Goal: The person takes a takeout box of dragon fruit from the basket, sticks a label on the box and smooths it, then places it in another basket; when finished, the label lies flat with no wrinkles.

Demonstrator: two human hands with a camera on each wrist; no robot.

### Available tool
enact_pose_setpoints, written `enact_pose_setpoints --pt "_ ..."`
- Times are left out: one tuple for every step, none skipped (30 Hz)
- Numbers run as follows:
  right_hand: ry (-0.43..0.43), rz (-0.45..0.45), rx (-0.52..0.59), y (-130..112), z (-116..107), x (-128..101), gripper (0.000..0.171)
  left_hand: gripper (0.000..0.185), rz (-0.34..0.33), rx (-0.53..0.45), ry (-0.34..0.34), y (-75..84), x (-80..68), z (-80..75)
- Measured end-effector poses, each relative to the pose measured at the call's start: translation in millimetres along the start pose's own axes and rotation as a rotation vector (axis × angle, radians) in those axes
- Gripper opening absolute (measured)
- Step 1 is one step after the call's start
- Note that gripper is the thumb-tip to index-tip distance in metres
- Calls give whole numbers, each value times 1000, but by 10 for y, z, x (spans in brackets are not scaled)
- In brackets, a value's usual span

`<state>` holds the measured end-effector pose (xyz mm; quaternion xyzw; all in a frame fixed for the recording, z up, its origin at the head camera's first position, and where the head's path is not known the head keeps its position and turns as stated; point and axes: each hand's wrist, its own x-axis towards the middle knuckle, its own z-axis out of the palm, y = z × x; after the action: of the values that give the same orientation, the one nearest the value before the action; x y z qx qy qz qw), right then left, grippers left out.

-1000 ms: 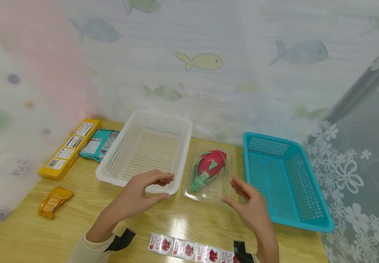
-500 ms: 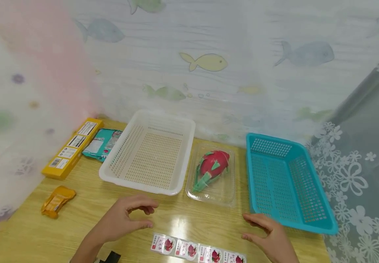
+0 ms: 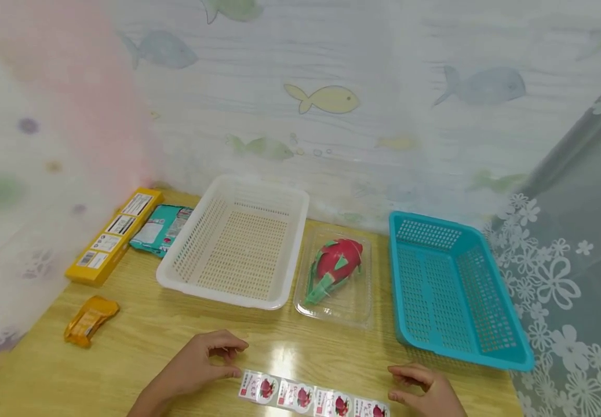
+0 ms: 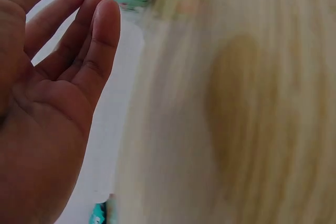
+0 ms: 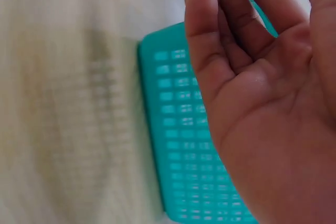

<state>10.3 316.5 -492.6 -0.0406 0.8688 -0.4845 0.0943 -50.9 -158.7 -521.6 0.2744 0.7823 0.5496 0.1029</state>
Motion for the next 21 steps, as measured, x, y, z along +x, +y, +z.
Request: enact_pose_setpoints --pt "3 -7 -11 21 11 4 38 41 1 9 5 -20 0 5" --pt "2 -9 -26 42 21 9 38 42 3 18 9 -35 1 9" --pt "-3 1 -41 61 31 14 39 42 4 25 11 -49 1 14" --pt "-8 13 -54 78 41 17 39 42 1 30 11 -59 -2 20" --pt "-15 29 -62 89 50 18 40 42 -1 39 12 -69 -4 28" --pt "-27 55 -65 96 56 22 41 42 -7 47 11 -77 -9 38" --pt "-43 69 -73 105 62 25 42 43 -13 59 10 -84 -15 50" --pt "-52 78 -74 112 72 29 42 43 -20 70 9 -88 -21 62" --pt "-57 85 -73 118 83 32 41 44 -28 85 10 -91 -26 75" --pt "-56 86 -73 123 98 35 40 45 -39 100 13 -92 -32 88" --pt "-53 81 -78 130 114 38 39 45 -43 120 17 -91 -35 100" --pt "-51 73 -81 141 130 41 38 46 -51 133 19 -89 -38 110" --pt "-47 68 -80 151 147 43 37 47 -56 148 20 -85 -39 119" --pt "-41 61 -82 160 163 44 36 47 -60 159 21 -82 -37 126" --pt "-34 52 -95 170 178 45 35 48 -63 170 19 -78 -35 132" --pt "-30 51 -103 180 191 46 35 49 -67 178 16 -73 -33 136" --pt "-34 47 -108 189 199 47 34 49 -69 188 11 -69 -34 139" --pt "-43 56 -106 194 204 47 34 49 -74 192 4 -65 -35 142" --pt "-52 67 -109 194 207 48 34 49 -78 197 -3 -63 -38 145" --pt "-62 78 -112 194 207 48 34 49 -81 202 -10 -62 -40 147" --pt "-74 90 -109 191 207 49 34 49 -87 205 -16 -61 -43 150"
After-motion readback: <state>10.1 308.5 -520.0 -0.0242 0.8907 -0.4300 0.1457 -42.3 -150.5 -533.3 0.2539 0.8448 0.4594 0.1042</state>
